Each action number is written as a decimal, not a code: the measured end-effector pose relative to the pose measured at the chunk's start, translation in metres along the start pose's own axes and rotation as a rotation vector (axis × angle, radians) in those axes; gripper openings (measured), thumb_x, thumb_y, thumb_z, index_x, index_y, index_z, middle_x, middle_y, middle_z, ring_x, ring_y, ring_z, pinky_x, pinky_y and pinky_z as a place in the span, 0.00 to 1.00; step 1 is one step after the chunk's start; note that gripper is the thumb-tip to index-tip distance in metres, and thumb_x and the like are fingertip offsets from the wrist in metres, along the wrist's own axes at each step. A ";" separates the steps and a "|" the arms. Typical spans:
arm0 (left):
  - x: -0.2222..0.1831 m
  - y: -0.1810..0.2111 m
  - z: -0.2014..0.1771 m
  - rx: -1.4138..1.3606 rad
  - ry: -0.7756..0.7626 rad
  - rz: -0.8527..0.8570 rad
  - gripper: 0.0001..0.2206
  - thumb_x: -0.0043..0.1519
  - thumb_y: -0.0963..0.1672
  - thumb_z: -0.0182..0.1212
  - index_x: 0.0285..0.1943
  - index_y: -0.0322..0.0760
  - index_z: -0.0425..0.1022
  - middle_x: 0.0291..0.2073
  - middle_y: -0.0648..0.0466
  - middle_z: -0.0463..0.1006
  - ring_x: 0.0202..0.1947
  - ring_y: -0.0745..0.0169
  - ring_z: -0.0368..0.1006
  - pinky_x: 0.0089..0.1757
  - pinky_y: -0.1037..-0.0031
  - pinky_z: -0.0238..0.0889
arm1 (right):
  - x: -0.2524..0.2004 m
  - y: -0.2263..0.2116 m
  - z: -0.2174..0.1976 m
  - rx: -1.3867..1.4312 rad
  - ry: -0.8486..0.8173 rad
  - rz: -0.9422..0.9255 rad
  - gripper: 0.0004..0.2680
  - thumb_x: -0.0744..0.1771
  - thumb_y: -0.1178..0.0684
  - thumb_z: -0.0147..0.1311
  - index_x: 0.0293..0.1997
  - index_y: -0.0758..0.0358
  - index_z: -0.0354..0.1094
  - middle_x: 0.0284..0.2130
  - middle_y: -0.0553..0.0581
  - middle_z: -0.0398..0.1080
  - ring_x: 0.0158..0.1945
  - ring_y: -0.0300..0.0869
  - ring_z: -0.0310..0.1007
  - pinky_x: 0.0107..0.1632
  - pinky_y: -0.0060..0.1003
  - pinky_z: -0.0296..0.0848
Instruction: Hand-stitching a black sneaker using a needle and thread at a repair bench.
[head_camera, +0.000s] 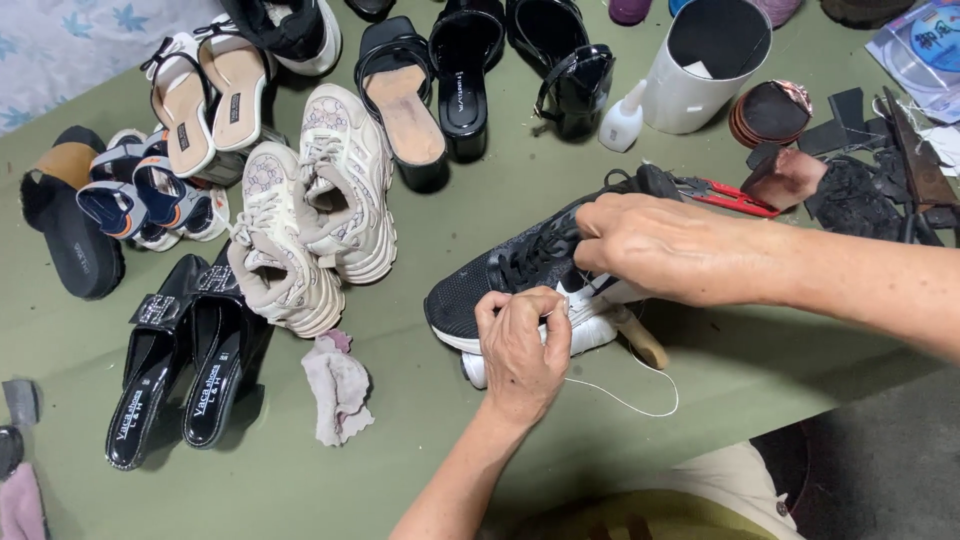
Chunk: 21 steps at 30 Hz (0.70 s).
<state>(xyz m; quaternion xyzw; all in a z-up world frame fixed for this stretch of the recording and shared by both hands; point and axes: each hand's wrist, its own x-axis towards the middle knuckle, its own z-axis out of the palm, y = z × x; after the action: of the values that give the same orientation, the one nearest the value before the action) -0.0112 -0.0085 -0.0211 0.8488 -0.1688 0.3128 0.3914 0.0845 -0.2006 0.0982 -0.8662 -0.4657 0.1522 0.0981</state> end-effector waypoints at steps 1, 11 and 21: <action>0.000 0.000 0.001 -0.004 0.000 0.004 0.05 0.62 0.38 0.62 0.38 0.41 0.71 0.31 0.58 0.81 0.27 0.61 0.78 0.50 0.64 0.63 | 0.000 0.001 0.002 -0.002 0.001 0.005 0.06 0.68 0.58 0.50 0.38 0.60 0.75 0.27 0.51 0.65 0.34 0.45 0.70 0.36 0.40 0.74; -0.004 -0.005 0.000 0.001 -0.007 0.017 0.06 0.62 0.38 0.63 0.39 0.40 0.70 0.29 0.56 0.80 0.26 0.58 0.77 0.49 0.64 0.64 | 0.030 0.006 0.027 -0.014 0.002 -0.167 0.07 0.67 0.60 0.48 0.37 0.59 0.75 0.29 0.52 0.62 0.34 0.48 0.70 0.35 0.41 0.72; -0.003 -0.002 -0.001 -0.029 -0.011 0.009 0.05 0.62 0.39 0.62 0.39 0.40 0.71 0.31 0.56 0.81 0.28 0.59 0.78 0.49 0.65 0.64 | 0.058 0.006 0.004 -0.183 -0.241 0.033 0.05 0.63 0.59 0.57 0.32 0.53 0.78 0.28 0.49 0.69 0.30 0.42 0.78 0.32 0.34 0.77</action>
<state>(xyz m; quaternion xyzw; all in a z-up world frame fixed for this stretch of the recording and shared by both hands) -0.0126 -0.0057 -0.0237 0.8440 -0.1795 0.3072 0.4014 0.1180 -0.1552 0.0821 -0.8546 -0.4716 0.2135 -0.0407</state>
